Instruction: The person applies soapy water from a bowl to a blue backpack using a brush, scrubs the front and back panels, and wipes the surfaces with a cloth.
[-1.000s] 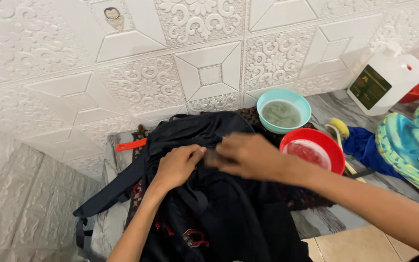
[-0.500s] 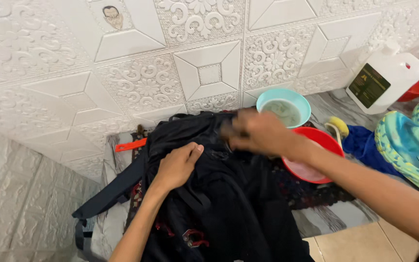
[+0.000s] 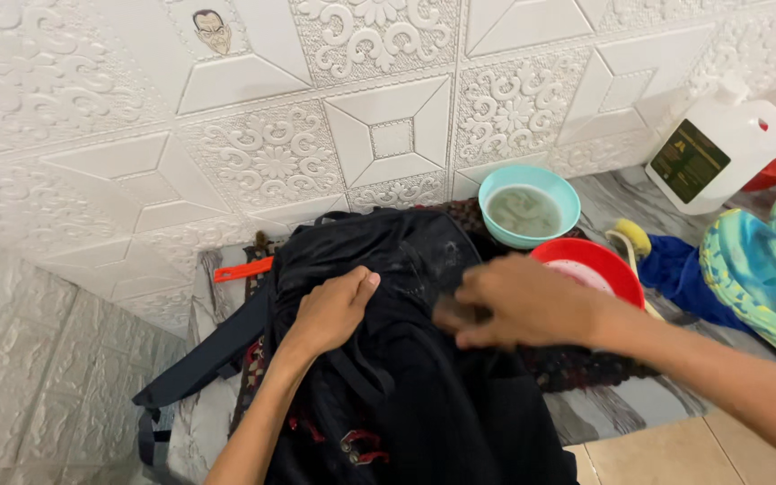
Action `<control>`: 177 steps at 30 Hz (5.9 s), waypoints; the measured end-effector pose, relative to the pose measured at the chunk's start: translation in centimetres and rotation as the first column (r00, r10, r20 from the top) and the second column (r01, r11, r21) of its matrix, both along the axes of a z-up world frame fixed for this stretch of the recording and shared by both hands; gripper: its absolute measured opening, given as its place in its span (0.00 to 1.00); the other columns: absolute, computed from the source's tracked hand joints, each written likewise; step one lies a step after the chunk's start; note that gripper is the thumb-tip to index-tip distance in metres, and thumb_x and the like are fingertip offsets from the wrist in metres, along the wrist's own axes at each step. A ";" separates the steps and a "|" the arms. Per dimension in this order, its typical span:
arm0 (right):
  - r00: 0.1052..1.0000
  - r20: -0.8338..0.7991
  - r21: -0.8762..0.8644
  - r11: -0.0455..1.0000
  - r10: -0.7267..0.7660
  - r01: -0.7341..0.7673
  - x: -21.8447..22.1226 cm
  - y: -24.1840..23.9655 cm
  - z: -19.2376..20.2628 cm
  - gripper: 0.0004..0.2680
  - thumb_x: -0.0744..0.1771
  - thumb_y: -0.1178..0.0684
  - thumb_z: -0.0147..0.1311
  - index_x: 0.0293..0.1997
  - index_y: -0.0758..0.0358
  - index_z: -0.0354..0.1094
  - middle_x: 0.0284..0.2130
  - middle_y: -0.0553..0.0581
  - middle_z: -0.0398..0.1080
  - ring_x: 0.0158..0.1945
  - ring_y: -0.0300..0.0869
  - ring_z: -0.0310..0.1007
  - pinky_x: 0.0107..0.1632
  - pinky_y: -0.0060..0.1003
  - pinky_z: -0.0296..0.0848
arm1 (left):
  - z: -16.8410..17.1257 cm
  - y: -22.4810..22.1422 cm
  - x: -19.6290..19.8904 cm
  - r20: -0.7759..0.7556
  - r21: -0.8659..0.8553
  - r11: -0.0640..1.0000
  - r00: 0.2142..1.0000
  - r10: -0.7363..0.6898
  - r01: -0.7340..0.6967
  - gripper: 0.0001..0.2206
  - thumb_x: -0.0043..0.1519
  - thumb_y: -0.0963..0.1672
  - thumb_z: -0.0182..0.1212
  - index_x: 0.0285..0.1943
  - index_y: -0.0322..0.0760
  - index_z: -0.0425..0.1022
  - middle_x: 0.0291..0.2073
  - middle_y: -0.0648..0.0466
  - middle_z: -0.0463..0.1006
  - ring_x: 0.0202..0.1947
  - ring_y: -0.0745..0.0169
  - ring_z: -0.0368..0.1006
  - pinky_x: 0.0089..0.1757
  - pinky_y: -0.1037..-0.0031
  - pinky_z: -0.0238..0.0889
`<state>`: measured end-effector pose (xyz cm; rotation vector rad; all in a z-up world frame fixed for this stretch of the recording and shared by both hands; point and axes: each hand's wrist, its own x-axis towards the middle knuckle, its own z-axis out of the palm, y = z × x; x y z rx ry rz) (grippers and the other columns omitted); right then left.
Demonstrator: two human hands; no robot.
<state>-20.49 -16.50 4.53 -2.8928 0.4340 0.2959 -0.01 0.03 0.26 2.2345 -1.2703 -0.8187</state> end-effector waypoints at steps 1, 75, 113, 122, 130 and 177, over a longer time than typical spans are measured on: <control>0.998 -0.009 0.076 0.995 -0.064 0.065 -0.3 0.1 0.9 0.18 0.62 0.32 0.56 0.36 0.56 0.78 0.36 0.62 0.79 0.44 0.64 0.77 0.46 0.58 0.76 | 0.0 0.1 -0.3 -0.003 0.010 1.000 1.000 -0.010 0.010 0.21 0.73 0.52 0.38 0.46 0.39 0.77 0.39 0.43 0.82 0.47 0.39 0.79 0.48 0.56 0.66; 0.512 0.631 -0.254 0.469 -0.582 0.846 -36.1 -10.8 -5.7 0.19 0.64 0.50 0.58 0.58 0.70 0.67 0.51 0.68 0.69 0.58 0.60 0.63 0.61 0.52 0.62 | 1.5 0.0 -3.4 0.095 -0.139 0.969 0.971 0.221 -0.207 0.14 0.64 0.52 0.59 0.51 0.48 0.82 0.38 0.62 0.86 0.39 0.68 0.79 0.44 0.74 0.66; 0.506 0.469 -0.262 0.434 -0.724 0.862 -43.0 -19.8 -5.3 0.24 0.57 0.43 0.73 0.55 0.57 0.71 0.43 0.51 0.79 0.45 0.46 0.79 0.47 0.46 0.71 | -0.4 -0.8 -2.2 0.040 -0.206 0.957 0.975 0.219 -0.206 0.12 0.62 0.48 0.64 0.50 0.43 0.84 0.39 0.58 0.86 0.37 0.68 0.77 0.45 0.77 0.66; 0.876 0.108 -0.091 0.872 -0.471 0.480 -26.3 -13.7 -7.1 0.25 0.68 0.46 0.50 0.76 0.42 0.50 0.66 0.62 0.58 0.65 0.55 0.62 0.66 0.53 0.61 | 0.1 -0.6 -3.4 0.073 -0.237 0.948 0.970 0.234 -0.211 0.13 0.62 0.49 0.64 0.54 0.47 0.83 0.40 0.59 0.84 0.33 0.68 0.75 0.42 0.77 0.66; 0.567 0.750 -0.107 0.783 -0.341 0.612 -26.8 -15.3 -4.3 0.08 0.75 0.62 0.48 0.61 0.73 0.68 0.48 0.71 0.67 0.49 0.61 0.70 0.51 0.53 0.72 | -2.3 -0.4 -0.8 -0.005 -0.308 0.943 0.991 0.131 -0.127 0.12 0.65 0.48 0.59 0.51 0.43 0.81 0.37 0.60 0.83 0.38 0.71 0.74 0.44 0.78 0.62; 0.988 0.151 -0.106 0.994 -0.012 0.029 -3.8 3.0 -5.5 0.08 0.65 0.47 0.53 0.45 0.51 0.73 0.42 0.54 0.74 0.46 0.55 0.75 0.37 0.47 0.79 | -5.8 -1.1 1.2 -0.305 -0.326 0.911 0.940 0.153 -0.254 0.16 0.69 0.49 0.55 0.58 0.35 0.79 0.44 0.43 0.82 0.48 0.49 0.77 0.51 0.57 0.67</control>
